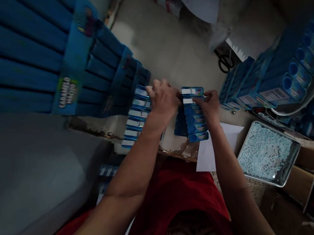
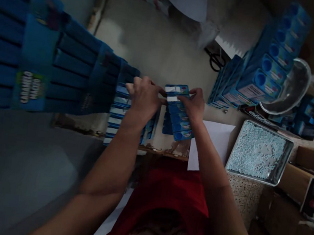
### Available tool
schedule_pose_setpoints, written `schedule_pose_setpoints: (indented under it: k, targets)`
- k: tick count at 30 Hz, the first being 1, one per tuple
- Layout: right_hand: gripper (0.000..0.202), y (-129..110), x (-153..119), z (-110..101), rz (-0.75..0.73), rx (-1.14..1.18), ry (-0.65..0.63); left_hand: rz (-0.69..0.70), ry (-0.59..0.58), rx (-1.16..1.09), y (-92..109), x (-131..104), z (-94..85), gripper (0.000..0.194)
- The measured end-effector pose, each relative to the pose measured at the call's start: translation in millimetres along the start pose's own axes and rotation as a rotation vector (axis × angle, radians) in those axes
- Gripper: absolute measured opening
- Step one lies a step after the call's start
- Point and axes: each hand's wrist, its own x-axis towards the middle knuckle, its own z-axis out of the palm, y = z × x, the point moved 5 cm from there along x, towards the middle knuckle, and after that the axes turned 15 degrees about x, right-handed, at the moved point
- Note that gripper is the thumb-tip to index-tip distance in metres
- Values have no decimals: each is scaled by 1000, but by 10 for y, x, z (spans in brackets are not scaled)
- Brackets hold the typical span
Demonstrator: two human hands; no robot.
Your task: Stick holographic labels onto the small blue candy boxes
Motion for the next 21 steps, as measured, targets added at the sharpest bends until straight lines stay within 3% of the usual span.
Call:
schedule_pose_setpoints:
  k: [3,5,8,10,12,13,15,18,21]
  targets:
    - [36,85,-21,124,-37,40,-2,-5,67,54,14,-71,-42,12]
    - [30,88,-168,78,-103,51,-20,-14,161,131,-22,-234,-132,14]
    - [25,137,-533,-339,-249,-12,-81,102,379,167,39,-711,-264,19]
    - [20,308,-708,-815,-292,-222,-56,336,479,88,281,-1147,-235,6]
    - [29,595,-719,-1308,-254,-534,41,610,458,-26,659,-1568,-75,16]
    - [38,767,-675,-1471,-236,-661,5,720,418,-81,863,-1735,34,13]
    - [34,1125,-582,-1623,-238,-836,-178,813,329,-161,1218,-1911,267,7]
    - [27,1540,-703,-1645,-361,-927,-452,748,239,-226,1503,-1820,584,32]
    - [32,1753,-1148,-1742,-525,-941,-521,662,142,-202,1545,-1569,913,43]
